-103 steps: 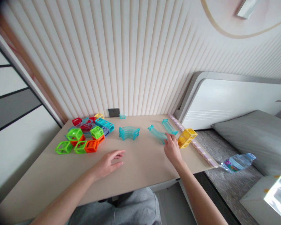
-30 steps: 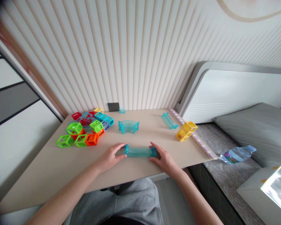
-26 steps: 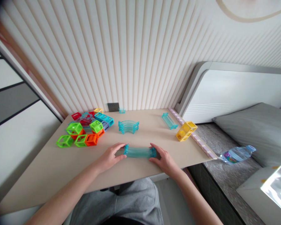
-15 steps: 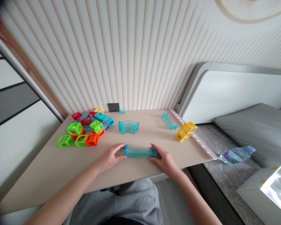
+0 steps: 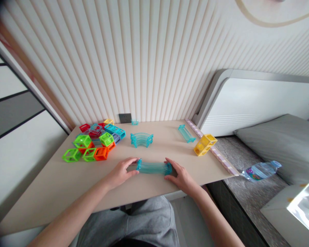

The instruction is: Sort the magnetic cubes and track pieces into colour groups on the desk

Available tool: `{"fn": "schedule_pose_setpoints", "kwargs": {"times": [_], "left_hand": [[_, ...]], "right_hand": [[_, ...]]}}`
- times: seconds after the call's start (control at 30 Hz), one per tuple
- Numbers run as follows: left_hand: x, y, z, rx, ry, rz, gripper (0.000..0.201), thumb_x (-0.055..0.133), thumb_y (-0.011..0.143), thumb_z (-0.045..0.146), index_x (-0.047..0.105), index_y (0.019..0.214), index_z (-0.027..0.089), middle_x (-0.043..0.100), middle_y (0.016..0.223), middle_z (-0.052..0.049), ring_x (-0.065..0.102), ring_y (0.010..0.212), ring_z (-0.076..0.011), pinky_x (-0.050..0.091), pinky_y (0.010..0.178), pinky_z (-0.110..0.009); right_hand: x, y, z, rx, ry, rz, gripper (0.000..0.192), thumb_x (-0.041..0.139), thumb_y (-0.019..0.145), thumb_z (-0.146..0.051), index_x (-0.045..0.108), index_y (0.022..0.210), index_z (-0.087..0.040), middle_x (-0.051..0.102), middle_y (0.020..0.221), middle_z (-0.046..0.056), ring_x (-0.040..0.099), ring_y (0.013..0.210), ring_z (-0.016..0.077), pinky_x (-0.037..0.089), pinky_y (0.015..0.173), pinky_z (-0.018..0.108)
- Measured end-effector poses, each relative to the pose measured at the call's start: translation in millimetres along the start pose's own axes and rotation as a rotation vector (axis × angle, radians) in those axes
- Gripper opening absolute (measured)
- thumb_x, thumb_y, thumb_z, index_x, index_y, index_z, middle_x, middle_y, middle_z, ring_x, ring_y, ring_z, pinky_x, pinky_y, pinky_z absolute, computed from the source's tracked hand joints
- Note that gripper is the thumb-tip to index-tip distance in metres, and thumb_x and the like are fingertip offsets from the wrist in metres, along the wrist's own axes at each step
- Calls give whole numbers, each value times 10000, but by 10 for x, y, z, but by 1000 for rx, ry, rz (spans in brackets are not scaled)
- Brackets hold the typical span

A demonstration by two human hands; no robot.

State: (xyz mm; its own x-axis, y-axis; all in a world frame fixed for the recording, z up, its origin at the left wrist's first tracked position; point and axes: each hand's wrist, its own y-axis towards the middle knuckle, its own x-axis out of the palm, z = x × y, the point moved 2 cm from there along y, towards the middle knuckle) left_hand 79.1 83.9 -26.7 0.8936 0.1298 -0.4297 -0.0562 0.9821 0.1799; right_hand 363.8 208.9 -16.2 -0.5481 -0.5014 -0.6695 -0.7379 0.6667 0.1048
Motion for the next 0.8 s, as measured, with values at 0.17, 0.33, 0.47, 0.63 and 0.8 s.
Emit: {"fn": "schedule_pose_setpoints", "kwargs": {"times": [0.17,0.33,0.47,0.63,0.8], "left_hand": [[-1,6,-4,-10,-11,-8,456,728,808,237,603,1246,204,657,1285,-97,656,1138,-234,515,1030,-413],[4,5,4,8,-1,-3,463,734,805,245,607,1249,207,658,1287,-97,656,1140,-237,517,1029,-416],[6,2,8,14,6,7,483,746,799,253,607,1260,211,655,1297,-95,653,1149,-237,514,1038,-412],[6,-9,-1,6,-1,10,518,743,801,269,590,1293,217,626,1345,-93,632,1189,-230,492,1070,-407],[-8,-18,11,-23,14,3,533,718,819,309,572,1323,214,605,1371,-104,634,1185,-237,494,1065,-415]], "right_hand": [[6,-23,5,20,-7,30,588,679,858,-368,519,1412,-256,667,1301,87,635,1183,267,482,1054,437],[7,-45,18,18,21,67,592,673,860,-373,515,1418,-253,668,1306,83,639,1190,263,487,1053,422],[6,-51,32,14,24,77,596,667,866,-373,505,1428,-258,674,1297,79,651,1171,257,496,1044,409],[-14,-52,52,-3,14,104,589,677,861,-381,520,1414,-253,686,1276,71,659,1159,249,500,1035,389],[-158,-81,129,27,-22,203,599,676,856,-431,530,1404,-240,699,1250,75,665,1141,255,491,1033,392]]}}
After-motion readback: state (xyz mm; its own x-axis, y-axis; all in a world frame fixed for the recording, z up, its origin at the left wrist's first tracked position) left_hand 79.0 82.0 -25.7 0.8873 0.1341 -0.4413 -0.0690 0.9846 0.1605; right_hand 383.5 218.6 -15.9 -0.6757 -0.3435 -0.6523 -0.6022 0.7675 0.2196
